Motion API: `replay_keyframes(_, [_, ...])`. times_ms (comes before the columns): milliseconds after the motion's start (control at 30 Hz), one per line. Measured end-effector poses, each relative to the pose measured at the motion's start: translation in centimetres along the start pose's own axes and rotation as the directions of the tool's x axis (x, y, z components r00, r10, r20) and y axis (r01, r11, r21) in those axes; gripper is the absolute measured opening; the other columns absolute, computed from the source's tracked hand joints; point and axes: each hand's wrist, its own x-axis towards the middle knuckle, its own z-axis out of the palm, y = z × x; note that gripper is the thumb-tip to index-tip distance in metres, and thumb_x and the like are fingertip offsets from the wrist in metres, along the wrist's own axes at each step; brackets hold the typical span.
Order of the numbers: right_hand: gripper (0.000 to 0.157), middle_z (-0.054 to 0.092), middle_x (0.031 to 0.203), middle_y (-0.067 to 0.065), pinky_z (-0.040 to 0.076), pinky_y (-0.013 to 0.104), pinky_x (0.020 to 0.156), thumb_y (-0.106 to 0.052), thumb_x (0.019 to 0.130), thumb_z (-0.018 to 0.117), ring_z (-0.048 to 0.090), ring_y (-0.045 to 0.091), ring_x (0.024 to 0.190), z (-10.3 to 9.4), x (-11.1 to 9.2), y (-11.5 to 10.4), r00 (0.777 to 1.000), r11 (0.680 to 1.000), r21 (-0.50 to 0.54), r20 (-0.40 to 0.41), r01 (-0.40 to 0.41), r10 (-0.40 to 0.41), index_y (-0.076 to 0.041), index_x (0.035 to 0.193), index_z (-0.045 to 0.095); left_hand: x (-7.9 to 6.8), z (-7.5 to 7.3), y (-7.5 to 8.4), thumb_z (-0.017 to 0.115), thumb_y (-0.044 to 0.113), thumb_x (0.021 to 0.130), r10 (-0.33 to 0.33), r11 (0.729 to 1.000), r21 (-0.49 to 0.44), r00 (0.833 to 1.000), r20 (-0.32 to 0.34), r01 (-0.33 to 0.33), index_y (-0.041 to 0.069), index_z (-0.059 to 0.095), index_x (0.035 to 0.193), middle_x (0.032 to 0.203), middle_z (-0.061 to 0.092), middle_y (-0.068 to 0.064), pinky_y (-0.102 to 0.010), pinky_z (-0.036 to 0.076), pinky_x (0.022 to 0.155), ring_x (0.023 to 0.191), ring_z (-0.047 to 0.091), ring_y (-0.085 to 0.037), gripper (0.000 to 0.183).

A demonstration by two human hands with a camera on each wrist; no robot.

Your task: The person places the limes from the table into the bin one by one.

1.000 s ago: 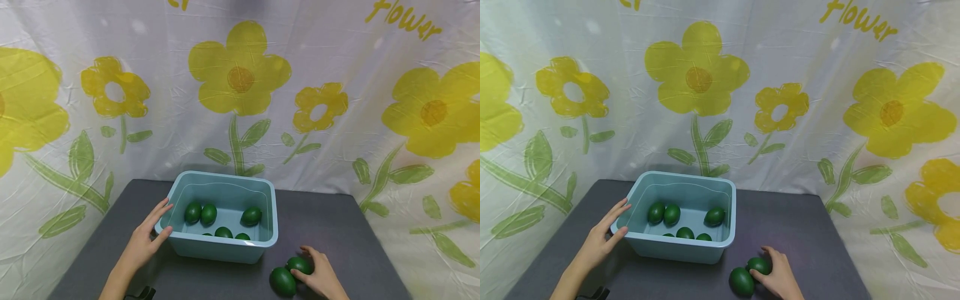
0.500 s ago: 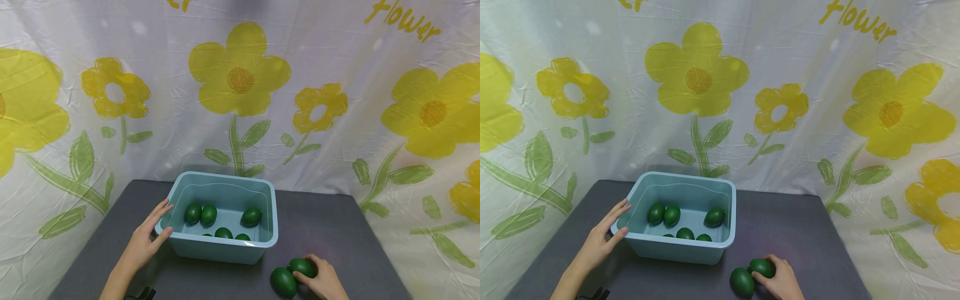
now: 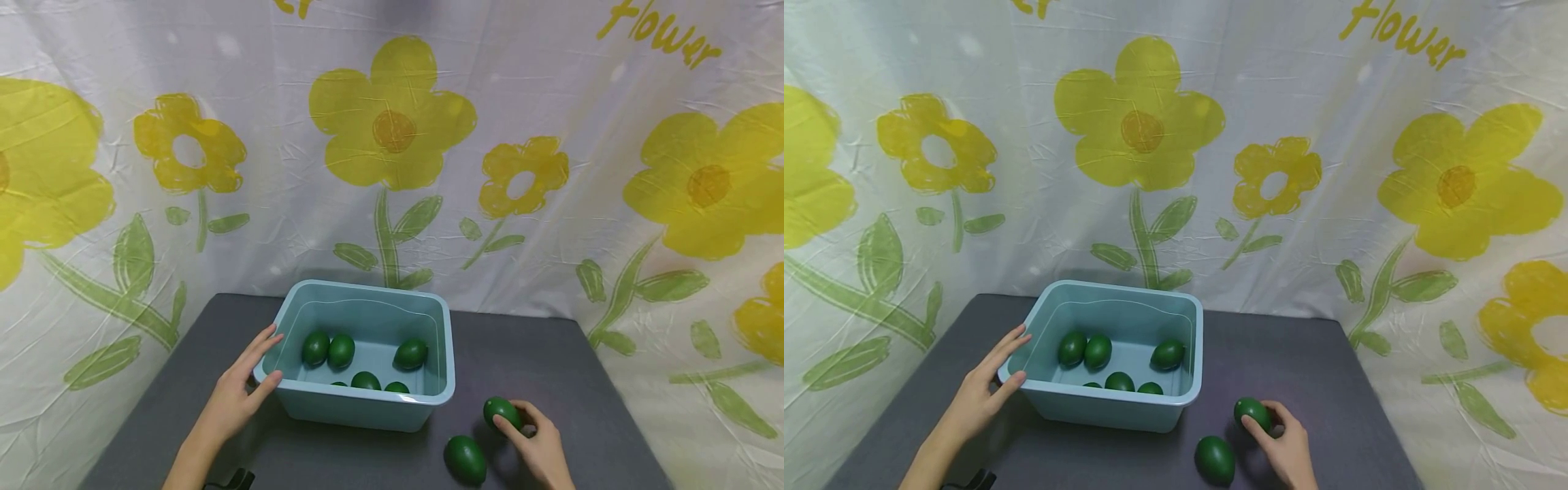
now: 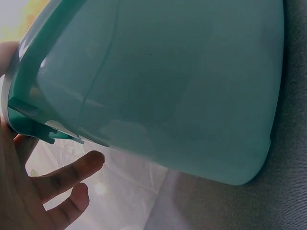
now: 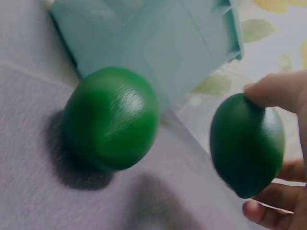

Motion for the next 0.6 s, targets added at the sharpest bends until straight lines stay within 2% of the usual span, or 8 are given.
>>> replay_keyframes(233, [0.055, 0.075, 0.114, 0.006, 0.043, 0.036, 0.082, -0.049, 0.098, 0.075, 0.062, 0.012, 0.097, -0.9, 0.5, -1.0, 0.997, 0.999, 0.025, -0.062, 0.043, -0.041, -0.008, 0.133, 0.069, 0.0, 0.0, 0.0, 0.069, 0.024, 0.104, 0.000, 1.000, -0.002, 1.000, 0.004, 0.000, 0.019, 0.050, 0.160, 0.172, 0.036, -0.002, -0.029, 0.050, 0.069, 0.120, 0.051, -0.009, 0.059])
replay_keyframes(400, [0.051, 0.075, 0.112, 0.005, 0.043, 0.034, 0.082, -0.048, 0.097, 0.077, 0.062, 0.010, 0.096, -1.2, 1.0, -2.3, 0.992, 0.997, 0.034, -0.101, 0.073, -0.070, -0.011, 0.131, 0.071, -0.1, 0.0, 0.0, 0.069, 0.023, 0.103, 0.009, 1.000, -0.004, 1.000, -0.001, -0.009, 0.019, 0.050, 0.160, 0.171, 0.036, -0.001, -0.029, 0.049, 0.069, 0.120, 0.050, -0.006, 0.060])
replay_keyframes(600, [0.044, 0.075, 0.109, 0.005, 0.044, 0.030, 0.080, -0.040, 0.097, 0.078, 0.061, 0.006, 0.093, -1.4, 1.7, -4.1, 0.975, 0.985, 0.049, -0.155, 0.168, -0.159, -0.010, 0.129, 0.072, -0.1, 0.0, 0.0, 0.069, 0.023, 0.104, 0.006, 1.000, 0.001, 1.000, -0.001, -0.006, 0.020, 0.050, 0.159, 0.171, 0.037, -0.002, -0.028, 0.049, 0.068, 0.117, 0.050, -0.004, 0.059])
